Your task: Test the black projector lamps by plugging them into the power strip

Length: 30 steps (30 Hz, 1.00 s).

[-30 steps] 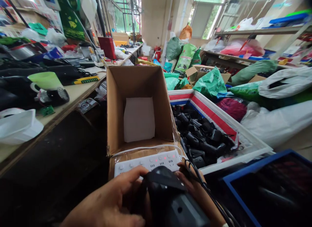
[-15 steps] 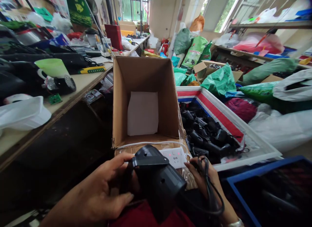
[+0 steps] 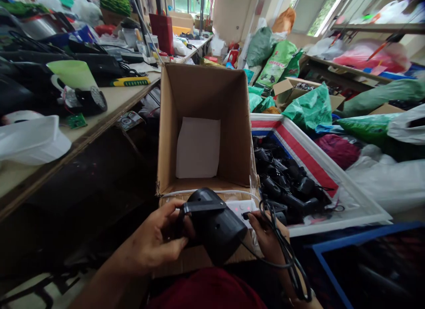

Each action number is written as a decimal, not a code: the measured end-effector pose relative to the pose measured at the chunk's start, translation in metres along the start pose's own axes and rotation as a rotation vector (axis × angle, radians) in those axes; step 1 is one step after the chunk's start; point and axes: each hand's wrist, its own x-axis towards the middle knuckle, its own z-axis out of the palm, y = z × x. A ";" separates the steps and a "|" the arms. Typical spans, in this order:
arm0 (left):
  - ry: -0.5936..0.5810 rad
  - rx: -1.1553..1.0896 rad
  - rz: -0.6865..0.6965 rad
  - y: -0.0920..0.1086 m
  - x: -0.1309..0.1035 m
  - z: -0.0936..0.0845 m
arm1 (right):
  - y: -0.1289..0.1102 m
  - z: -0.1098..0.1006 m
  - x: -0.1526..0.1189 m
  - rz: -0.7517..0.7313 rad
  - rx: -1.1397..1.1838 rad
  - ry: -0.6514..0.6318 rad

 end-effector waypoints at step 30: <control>0.235 -0.460 0.124 -0.039 0.050 0.007 | 0.021 0.020 -0.004 0.017 -0.144 -0.055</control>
